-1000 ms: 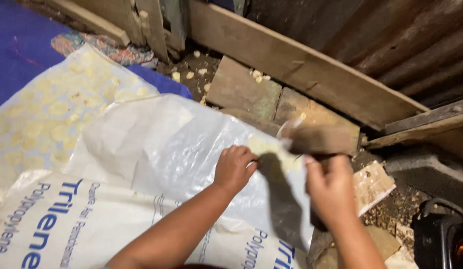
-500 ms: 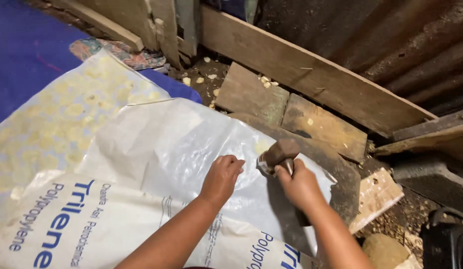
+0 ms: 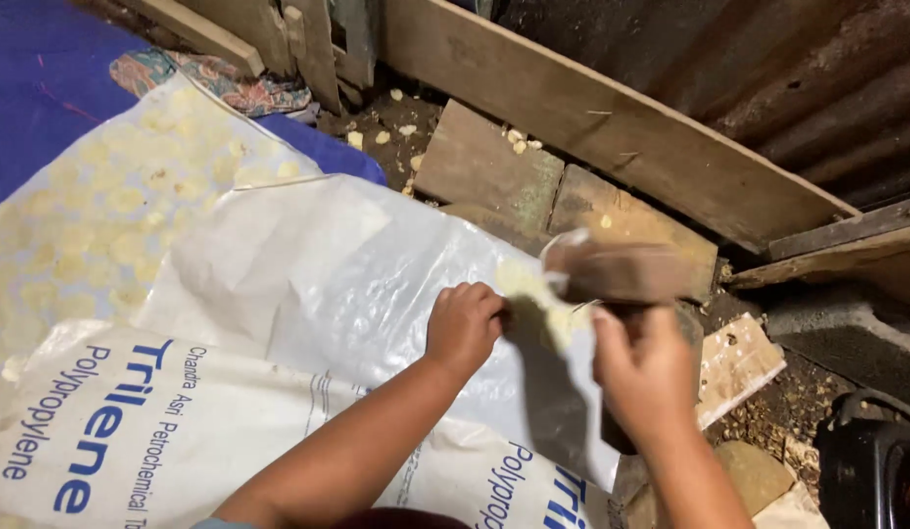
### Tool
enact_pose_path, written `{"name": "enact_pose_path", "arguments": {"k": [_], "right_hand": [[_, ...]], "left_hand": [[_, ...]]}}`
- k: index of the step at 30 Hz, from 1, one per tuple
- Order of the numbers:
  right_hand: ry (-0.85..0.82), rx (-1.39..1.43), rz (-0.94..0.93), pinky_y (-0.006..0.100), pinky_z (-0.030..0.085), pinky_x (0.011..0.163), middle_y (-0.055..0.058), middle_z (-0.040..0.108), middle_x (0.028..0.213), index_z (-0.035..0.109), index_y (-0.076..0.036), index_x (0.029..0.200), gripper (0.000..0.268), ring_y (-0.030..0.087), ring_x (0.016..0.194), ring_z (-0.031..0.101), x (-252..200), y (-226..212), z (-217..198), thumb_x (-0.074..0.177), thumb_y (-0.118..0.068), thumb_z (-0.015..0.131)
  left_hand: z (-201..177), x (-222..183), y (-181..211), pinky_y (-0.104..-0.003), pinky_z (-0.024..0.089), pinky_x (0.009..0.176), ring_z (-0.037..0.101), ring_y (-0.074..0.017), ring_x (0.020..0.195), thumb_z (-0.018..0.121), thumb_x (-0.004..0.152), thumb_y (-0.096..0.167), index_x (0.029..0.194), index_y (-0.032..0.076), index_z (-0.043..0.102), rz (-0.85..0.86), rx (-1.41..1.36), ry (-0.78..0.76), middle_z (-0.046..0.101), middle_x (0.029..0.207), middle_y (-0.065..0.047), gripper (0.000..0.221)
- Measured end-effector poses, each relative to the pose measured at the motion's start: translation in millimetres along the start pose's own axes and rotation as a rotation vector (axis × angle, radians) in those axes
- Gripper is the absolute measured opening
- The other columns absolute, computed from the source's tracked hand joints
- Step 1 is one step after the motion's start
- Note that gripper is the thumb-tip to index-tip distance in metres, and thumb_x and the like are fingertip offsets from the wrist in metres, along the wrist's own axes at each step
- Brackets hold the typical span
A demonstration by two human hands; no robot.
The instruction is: Crack and peel nuts or seeds using a hammer and stone.
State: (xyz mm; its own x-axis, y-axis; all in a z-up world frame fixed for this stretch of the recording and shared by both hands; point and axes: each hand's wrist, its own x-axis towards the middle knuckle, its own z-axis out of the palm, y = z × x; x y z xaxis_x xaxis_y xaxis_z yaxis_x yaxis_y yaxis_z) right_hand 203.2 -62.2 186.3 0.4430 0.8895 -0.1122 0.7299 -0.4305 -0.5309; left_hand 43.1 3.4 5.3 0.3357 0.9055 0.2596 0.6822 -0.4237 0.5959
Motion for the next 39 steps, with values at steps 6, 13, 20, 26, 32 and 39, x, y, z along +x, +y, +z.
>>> {"name": "enact_pose_path", "arguments": {"k": [6,13,20,26,32,39], "right_hand": [[0.056,0.247,-0.121,0.051,0.05,0.071,0.024,0.063,0.075,0.055,-0.002,0.109,0.03,0.039,0.073,0.064,6,29,68,0.086,-0.019,0.062],[-0.337,-0.211,0.013,0.059,0.055,0.095,0.029,0.074,0.108,0.061,-0.006,0.121,0.056,0.048,0.112,0.068,50,27,69,0.091,-0.054,0.064],[-0.02,-0.121,-0.136,0.049,0.057,0.064,0.02,0.076,0.093,0.049,-0.004,0.128,0.046,0.041,0.077,0.073,22,52,82,0.093,-0.033,0.06],[-0.315,-0.332,0.011,0.06,0.055,0.095,0.032,0.074,0.106,0.059,-0.006,0.119,0.055,0.05,0.112,0.068,46,17,57,0.09,-0.052,0.063],[-0.265,-0.323,0.042,0.059,0.056,0.095,0.032,0.073,0.105,0.048,-0.007,0.131,0.057,0.048,0.109,0.07,34,22,93,0.097,-0.053,0.053],[-0.307,-0.268,0.036,0.06,0.055,0.094,0.033,0.072,0.11,0.053,-0.006,0.127,0.052,0.049,0.112,0.068,32,0,68,0.097,-0.049,0.055]], "left_hand": [[-7,1,-9,-0.04,0.049,0.089,0.063,-0.0234,0.101,0.061,0.097,0.032,0.099,0.025,0.068,-0.017,0.005,0.007,0.062,0.097,0.002,0.01],[-51,-21,-11,-0.049,0.047,0.1,0.057,-0.0344,0.12,0.076,0.086,0.033,0.119,0.013,0.06,0.1,-0.077,-0.022,0.059,0.116,-0.009,0.041],[-36,-7,-21,-0.037,0.048,0.092,0.057,-0.0234,0.098,0.071,0.09,0.011,0.1,0.011,0.066,0.092,-0.025,0.224,0.059,0.105,-0.003,0.012],[-27,-7,-43,-0.043,0.051,0.082,0.062,-0.028,0.097,0.067,0.096,0.033,0.107,0.018,0.067,0.208,0.11,0.175,0.061,0.098,-0.003,0.018],[-33,-14,-46,-0.039,0.051,0.084,0.063,-0.0274,0.103,0.062,0.097,0.012,0.116,0.015,0.071,0.128,0.067,0.169,0.062,0.103,-0.004,0.021],[-31,-7,-49,-0.039,0.054,0.084,0.064,-0.0288,0.095,0.068,0.097,0.026,0.101,0.013,0.07,0.037,-0.036,0.206,0.061,0.092,-0.005,0.014]]}}
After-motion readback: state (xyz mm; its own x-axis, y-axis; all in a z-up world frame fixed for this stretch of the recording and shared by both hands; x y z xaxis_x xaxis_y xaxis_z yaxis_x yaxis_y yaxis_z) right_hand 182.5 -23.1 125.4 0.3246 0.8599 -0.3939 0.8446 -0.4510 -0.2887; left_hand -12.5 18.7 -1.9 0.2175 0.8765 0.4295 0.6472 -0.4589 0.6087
